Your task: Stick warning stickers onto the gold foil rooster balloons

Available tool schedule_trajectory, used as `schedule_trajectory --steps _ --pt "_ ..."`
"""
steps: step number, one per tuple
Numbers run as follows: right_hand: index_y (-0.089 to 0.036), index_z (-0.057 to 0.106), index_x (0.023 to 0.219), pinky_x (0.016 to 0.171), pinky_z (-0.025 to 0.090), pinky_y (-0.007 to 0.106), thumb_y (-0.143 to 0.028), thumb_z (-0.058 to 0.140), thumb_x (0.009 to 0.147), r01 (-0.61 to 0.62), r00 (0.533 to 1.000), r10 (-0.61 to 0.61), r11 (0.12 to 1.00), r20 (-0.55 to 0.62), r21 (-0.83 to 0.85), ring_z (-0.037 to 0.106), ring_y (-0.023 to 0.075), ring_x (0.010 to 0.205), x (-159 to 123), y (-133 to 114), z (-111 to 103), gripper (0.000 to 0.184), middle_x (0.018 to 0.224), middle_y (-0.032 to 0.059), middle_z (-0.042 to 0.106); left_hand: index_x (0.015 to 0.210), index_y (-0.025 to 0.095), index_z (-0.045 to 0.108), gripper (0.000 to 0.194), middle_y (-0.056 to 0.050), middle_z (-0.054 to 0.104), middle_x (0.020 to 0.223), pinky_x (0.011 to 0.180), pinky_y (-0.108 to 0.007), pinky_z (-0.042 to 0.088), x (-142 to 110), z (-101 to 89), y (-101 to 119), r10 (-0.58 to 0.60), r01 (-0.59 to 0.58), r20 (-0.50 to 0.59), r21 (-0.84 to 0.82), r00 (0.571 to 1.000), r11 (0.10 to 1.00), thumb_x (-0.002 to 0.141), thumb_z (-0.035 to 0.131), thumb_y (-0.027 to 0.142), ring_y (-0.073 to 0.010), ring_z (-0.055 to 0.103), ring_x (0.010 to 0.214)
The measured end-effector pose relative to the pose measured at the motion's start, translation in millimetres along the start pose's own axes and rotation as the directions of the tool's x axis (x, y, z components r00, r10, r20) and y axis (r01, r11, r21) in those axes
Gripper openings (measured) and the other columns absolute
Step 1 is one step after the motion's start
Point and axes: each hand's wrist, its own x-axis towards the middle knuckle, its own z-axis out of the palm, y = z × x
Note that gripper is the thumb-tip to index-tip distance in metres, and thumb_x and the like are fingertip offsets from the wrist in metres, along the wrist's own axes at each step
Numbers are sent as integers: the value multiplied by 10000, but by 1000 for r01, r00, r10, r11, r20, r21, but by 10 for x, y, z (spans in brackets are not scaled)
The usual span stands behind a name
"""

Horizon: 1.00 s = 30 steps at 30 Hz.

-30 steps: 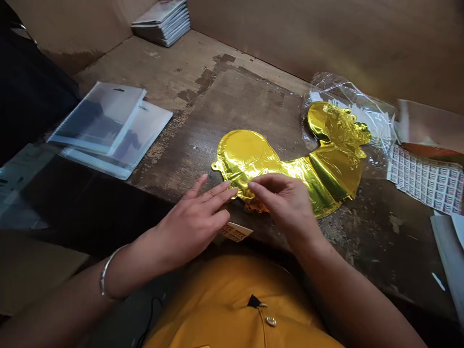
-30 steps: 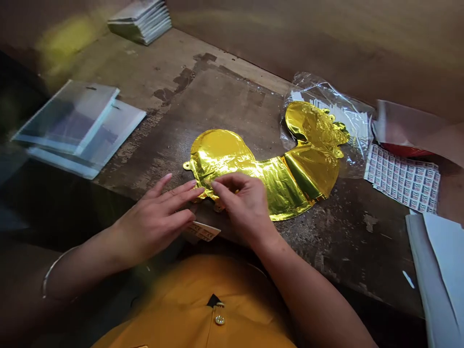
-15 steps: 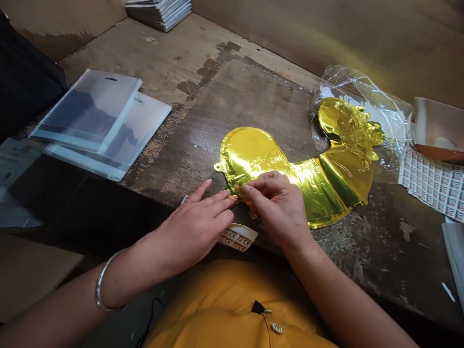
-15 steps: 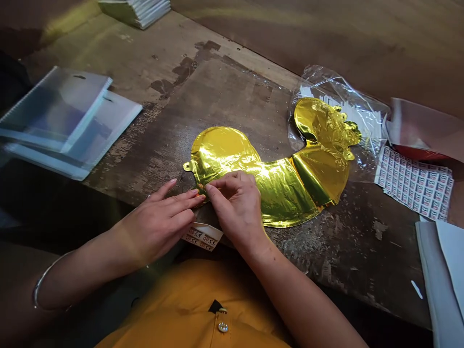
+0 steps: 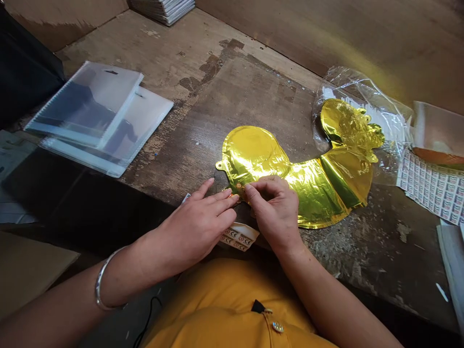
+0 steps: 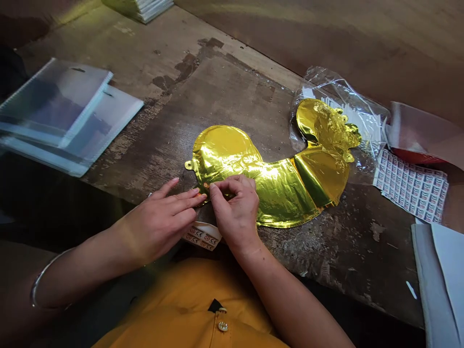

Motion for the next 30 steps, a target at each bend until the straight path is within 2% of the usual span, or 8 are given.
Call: schedule_trajectory --steps 15,20,22,27,30 --pt "-197 686 684 746 435 335 -273 652 791 87 995 -94 983 -37 -162 552 188 801 -26 49 76 136 739 26 631 889 146 598 140 -126 621 1292 1149 -522 257 16 -36 3 8 -8 -5 2 1000 1000 912 460 148 -247 551 1239" --pt "-210 634 677 762 413 357 -314 644 804 125 992 -126 960 12 -251 527 211 820 -31 59 86 164 740 33 622 903 149 599 158 -124 628 1282 1151 -515 259 21 -34 -2 9 -9 7 1 1000 1000 921 442 143 -240 550 1240" --pt "-211 602 734 748 397 359 -340 656 794 121 993 -119 941 26 -316 510 213 802 -22 55 86 152 750 32 613 912 150 599 161 -122 628 1282 1151 -518 256 23 -32 -3 3 -3 16 -6 1000 1000 922 439 142 -240 550 1241" --pt "-197 532 907 676 368 343 -453 670 767 59 998 -54 891 22 -450 487 197 709 84 66 50 323 796 42 594 936 151 602 149 -107 631 1281 1156 -511 247 25 -30 -10 -5 5 20 -17 1000 1000 915 456 132 -234 545 1246" --pt "-185 551 941 631 373 337 -318 556 846 28 1000 -27 861 9 -507 495 195 655 143 84 -12 163 754 49 598 973 145 604 155 -99 652 1250 1152 -510 255 29 -21 -22 -2 2 -12 -22 1000 1000 915 461 131 -229 570 1216"
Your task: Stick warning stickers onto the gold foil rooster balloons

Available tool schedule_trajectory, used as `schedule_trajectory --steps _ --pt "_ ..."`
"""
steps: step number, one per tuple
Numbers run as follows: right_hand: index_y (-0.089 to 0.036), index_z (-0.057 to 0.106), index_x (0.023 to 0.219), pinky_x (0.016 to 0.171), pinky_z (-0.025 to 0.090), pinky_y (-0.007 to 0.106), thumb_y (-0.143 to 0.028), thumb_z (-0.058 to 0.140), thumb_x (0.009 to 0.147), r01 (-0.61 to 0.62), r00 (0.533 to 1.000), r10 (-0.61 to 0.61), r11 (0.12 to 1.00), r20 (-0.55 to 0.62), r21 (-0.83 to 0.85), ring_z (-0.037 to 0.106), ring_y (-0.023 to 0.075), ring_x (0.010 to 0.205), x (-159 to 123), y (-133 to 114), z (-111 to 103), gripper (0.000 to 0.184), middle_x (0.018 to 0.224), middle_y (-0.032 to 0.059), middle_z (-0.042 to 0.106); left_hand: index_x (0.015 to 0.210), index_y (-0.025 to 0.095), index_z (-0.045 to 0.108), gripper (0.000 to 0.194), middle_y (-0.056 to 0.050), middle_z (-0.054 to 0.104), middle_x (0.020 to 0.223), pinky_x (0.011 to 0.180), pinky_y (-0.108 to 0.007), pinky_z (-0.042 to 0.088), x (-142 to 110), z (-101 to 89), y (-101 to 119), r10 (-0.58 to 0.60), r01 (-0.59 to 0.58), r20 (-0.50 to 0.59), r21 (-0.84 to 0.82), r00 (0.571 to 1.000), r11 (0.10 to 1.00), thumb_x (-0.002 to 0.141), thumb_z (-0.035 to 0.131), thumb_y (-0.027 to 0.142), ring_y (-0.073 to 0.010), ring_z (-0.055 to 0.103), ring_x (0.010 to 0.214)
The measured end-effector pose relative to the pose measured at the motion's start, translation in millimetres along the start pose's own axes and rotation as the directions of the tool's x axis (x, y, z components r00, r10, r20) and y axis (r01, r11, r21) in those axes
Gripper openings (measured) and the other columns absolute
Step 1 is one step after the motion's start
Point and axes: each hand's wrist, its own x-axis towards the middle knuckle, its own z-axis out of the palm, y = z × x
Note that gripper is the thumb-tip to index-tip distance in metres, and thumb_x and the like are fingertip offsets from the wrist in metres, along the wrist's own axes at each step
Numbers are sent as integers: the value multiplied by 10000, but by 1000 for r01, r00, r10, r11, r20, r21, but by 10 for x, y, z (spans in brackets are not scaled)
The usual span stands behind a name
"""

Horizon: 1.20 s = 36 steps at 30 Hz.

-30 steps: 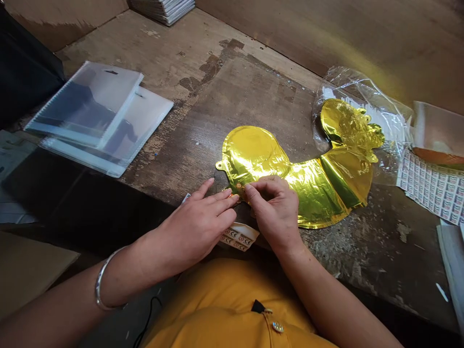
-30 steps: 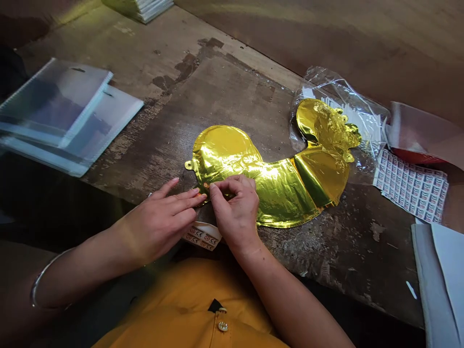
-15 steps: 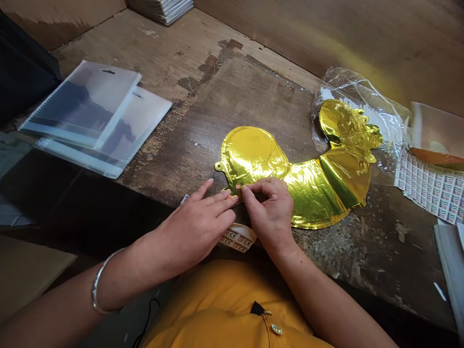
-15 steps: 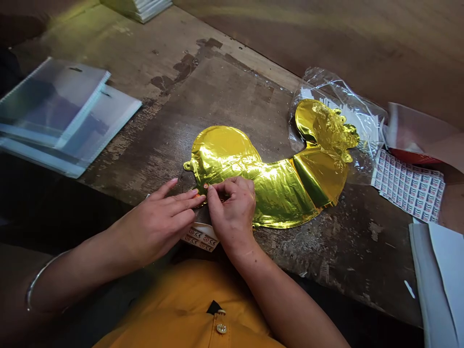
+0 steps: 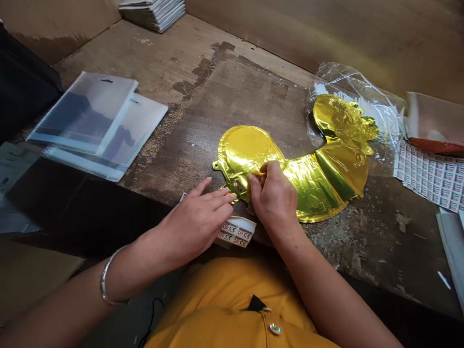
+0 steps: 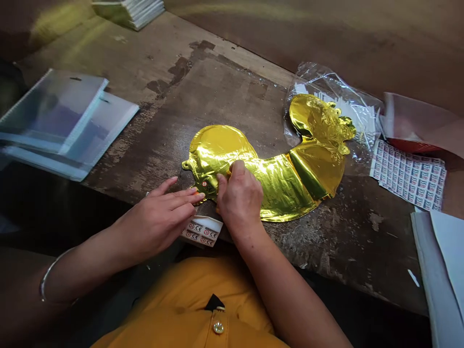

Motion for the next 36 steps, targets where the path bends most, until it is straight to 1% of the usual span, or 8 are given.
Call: schedule_trajectory --steps 3,7,15,18,21,23,29,36 --pt "-161 594 987 711 438 367 -143 433 860 160 982 -158 987 -98 14 566 224 788 -47 58 -74 206 880 104 649 994 148 603 159 -91 656 1245 1145 -516 270 -2 7 -23 0 0 -11 -23 1000 1000 924 459 144 -225 573 1210" --pt "-165 627 1144 921 465 370 -170 474 907 569 819 -574 815 21 109 565 225 1042 -182 130 -157 282 1198 96 659 924 164 611 161 -101 622 1276 1137 -501 299 -32 -32 -40 -5 5 4 -62 1000 998 931 450 173 -209 555 1220" --pt "-79 655 1159 751 520 410 -123 415 914 681 721 -665 732 194 -23 620 247 852 -162 85 -144 346 1215 207 643 904 185 614 161 -97 578 1316 1133 -537 289 -133 -111 -26 -114 115 15 -62 993 991 922 454 188 -225 486 1283" --pt "-126 713 984 760 510 370 -134 453 899 615 771 -624 781 127 107 623 226 843 -106 75 -129 273 1053 169 708 887 188 617 157 -105 549 1345 1123 -530 311 -149 -127 -36 -126 125 -4 -80 992 989 915 462 191 -218 494 1271" --pt "-188 701 775 668 468 275 -180 559 842 374 897 -424 877 121 303 602 158 704 1 99 -134 157 767 42 702 888 189 623 160 -127 483 1399 1118 -527 321 -147 -176 -23 -159 157 -33 -55 987 986 912 465 200 -230 469 1292" --pt "-187 658 677 584 408 233 -208 600 795 201 941 -291 893 175 403 538 116 593 87 119 -138 133 627 -15 621 886 182 622 161 -144 458 1414 1122 -523 316 -125 -218 -4 -166 165 -25 -27 986 986 909 463 190 -241 445 1316" --pt "-186 444 505 471 239 229 -471 519 835 -12 913 -211 842 350 539 291 78 496 281 124 -148 442 498 -62 316 858 173 625 154 -152 320 1519 1151 -543 228 40 -333 38 -77 77 18 39 997 996 905 478 176 -284 298 1417" --pt "-191 489 565 486 257 239 -439 505 800 -78 857 -225 833 464 547 327 88 509 402 123 -170 342 527 -59 376 827 165 622 131 -140 384 1489 1141 -513 290 256 -303 25 91 -92 73 14 993 996 891 510 191 -280 388 1362"
